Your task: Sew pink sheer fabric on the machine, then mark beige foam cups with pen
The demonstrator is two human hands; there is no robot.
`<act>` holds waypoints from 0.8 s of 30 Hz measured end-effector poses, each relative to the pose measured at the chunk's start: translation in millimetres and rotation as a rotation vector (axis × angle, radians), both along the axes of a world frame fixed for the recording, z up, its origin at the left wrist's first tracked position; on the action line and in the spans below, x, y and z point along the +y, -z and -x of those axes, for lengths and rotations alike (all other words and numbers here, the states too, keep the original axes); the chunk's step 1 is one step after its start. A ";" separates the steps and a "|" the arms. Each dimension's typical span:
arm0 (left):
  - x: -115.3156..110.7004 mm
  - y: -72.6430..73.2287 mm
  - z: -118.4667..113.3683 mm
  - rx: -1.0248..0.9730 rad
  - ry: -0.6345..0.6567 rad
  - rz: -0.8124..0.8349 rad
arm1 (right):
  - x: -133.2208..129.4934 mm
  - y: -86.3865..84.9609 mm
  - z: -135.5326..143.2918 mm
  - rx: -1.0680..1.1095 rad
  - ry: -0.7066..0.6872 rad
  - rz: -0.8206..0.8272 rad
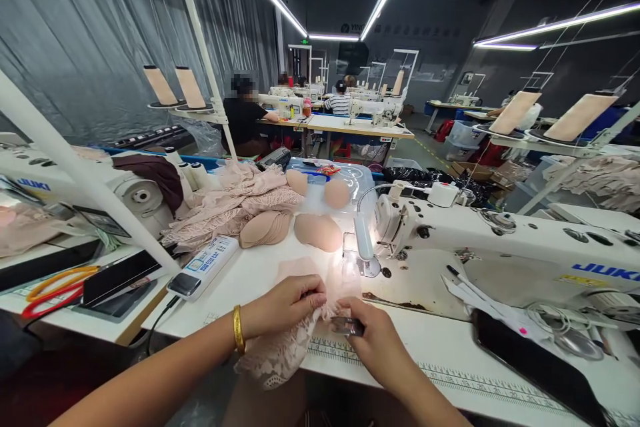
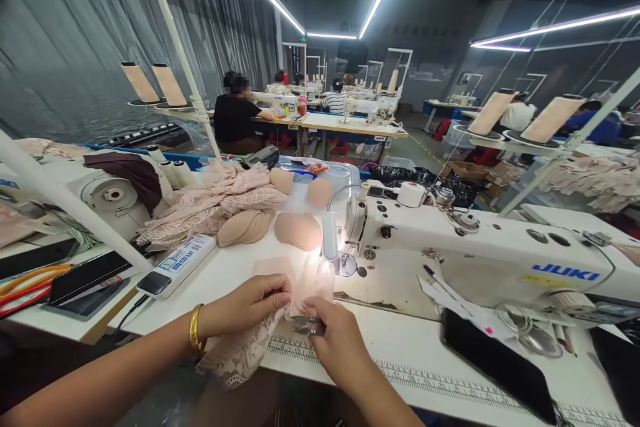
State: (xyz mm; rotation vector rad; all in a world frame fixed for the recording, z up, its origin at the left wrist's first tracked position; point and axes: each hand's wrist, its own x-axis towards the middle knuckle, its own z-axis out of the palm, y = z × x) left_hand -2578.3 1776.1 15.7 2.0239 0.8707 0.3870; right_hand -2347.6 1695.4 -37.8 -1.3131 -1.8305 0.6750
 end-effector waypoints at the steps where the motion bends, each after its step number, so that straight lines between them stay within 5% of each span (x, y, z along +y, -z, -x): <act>1: -0.4 -2.2 2.5 0.001 0.020 0.017 | 5.0 -0.6 6.3 0.008 0.010 -0.011; 10: 18.3 -10.7 39.8 0.085 0.198 0.254 | -6.7 -2.2 -15.7 0.201 0.174 -0.217; 17: 14.2 -11.2 31.3 -0.338 -0.148 0.300 | -8.8 -1.4 -5.6 0.206 0.162 -0.129; 21: 17.5 -29.7 29.4 -0.310 -0.263 0.092 | -11.6 -5.1 0.5 0.119 0.110 -0.197; 24: 19.9 -41.7 25.4 -0.145 -0.296 -0.238 | -11.2 -5.3 5.8 0.084 0.098 -0.216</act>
